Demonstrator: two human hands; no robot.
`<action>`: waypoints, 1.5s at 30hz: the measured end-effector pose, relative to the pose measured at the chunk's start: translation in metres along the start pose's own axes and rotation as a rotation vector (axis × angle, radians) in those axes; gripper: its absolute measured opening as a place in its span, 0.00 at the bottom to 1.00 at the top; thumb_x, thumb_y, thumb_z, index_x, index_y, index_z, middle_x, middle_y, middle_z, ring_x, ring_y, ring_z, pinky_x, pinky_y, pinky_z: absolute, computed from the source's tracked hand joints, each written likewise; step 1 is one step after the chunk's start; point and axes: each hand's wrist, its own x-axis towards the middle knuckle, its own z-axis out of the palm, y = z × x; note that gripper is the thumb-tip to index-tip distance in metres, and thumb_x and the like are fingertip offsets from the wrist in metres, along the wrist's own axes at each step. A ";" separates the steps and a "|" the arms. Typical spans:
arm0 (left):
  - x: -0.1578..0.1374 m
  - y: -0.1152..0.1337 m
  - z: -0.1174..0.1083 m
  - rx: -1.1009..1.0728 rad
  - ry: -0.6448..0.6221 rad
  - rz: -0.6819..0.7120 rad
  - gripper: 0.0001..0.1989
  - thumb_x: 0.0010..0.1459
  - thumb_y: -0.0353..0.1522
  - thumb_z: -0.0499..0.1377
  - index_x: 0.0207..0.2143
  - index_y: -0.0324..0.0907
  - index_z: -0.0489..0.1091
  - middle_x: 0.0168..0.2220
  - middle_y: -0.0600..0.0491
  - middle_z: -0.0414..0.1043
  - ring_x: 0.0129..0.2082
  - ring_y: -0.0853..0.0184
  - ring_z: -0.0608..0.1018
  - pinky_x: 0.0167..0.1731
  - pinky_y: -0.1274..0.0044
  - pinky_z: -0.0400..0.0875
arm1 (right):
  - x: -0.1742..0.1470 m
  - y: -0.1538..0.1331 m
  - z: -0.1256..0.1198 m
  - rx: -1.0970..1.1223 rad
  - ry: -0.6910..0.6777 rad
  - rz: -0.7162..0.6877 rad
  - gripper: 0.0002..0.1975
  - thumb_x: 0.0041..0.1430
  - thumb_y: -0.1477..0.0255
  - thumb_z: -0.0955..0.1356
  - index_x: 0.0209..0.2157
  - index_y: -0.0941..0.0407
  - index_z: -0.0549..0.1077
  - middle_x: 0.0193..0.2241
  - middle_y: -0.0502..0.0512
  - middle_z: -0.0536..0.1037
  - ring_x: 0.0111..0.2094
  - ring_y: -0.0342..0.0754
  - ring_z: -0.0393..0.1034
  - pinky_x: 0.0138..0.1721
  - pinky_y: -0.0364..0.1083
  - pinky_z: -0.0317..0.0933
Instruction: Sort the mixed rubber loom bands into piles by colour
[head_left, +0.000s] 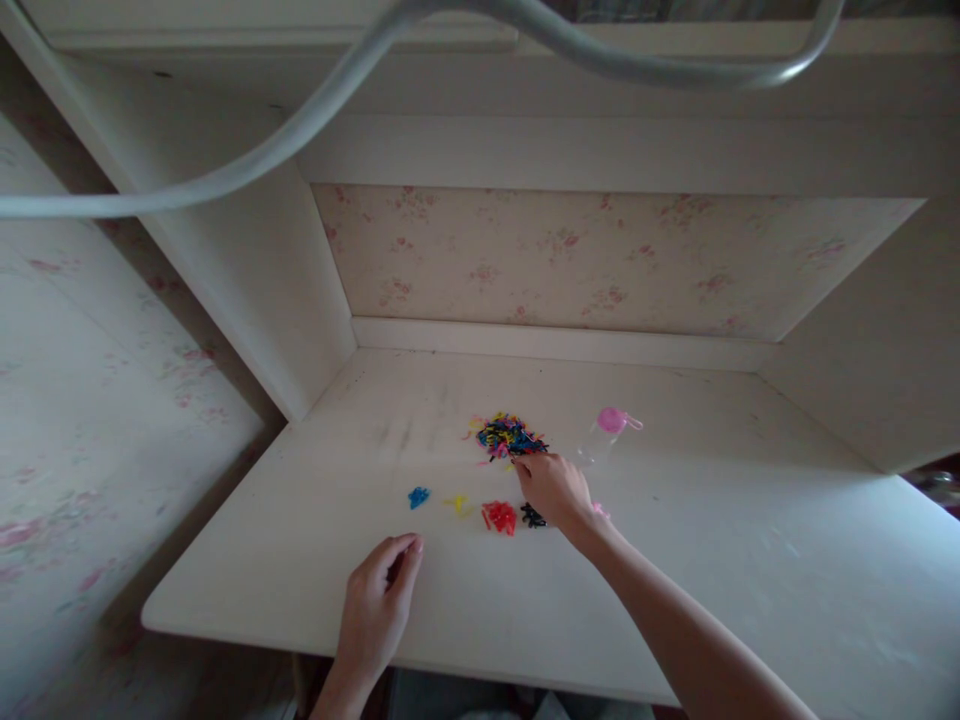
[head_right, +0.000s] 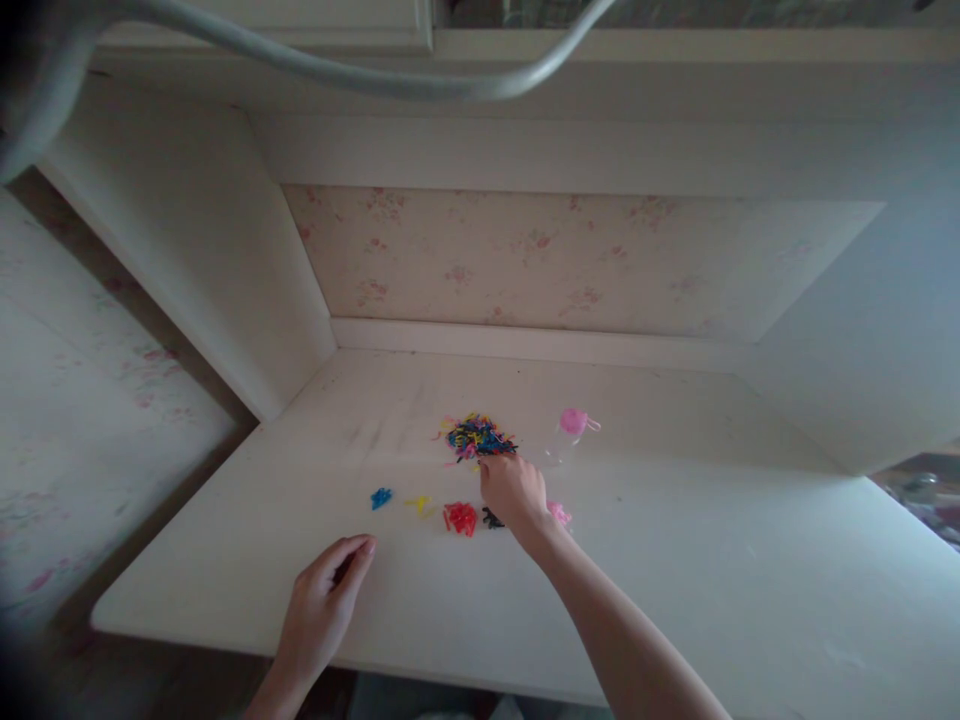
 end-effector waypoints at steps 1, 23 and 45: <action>0.000 0.000 0.000 0.001 0.001 0.001 0.16 0.60 0.42 0.52 0.40 0.41 0.74 0.36 0.51 0.77 0.32 0.68 0.77 0.32 0.80 0.72 | -0.001 0.002 -0.001 0.005 0.014 -0.003 0.18 0.63 0.64 0.57 0.37 0.48 0.78 0.36 0.55 0.79 0.34 0.49 0.73 0.31 0.42 0.57; 0.000 -0.003 0.008 0.126 -0.010 0.061 0.15 0.60 0.42 0.52 0.38 0.43 0.73 0.37 0.51 0.76 0.35 0.66 0.78 0.34 0.79 0.72 | -0.081 0.027 0.025 -0.058 0.234 -0.142 0.13 0.64 0.70 0.59 0.35 0.48 0.75 0.28 0.48 0.79 0.25 0.43 0.70 0.23 0.41 0.42; 0.000 -0.002 0.010 0.201 0.014 0.080 0.15 0.60 0.42 0.51 0.36 0.44 0.73 0.37 0.51 0.77 0.36 0.65 0.78 0.36 0.78 0.72 | -0.108 0.113 0.027 0.620 0.255 0.325 0.22 0.56 0.54 0.62 0.36 0.54 0.79 0.25 0.52 0.79 0.24 0.44 0.71 0.26 0.39 0.60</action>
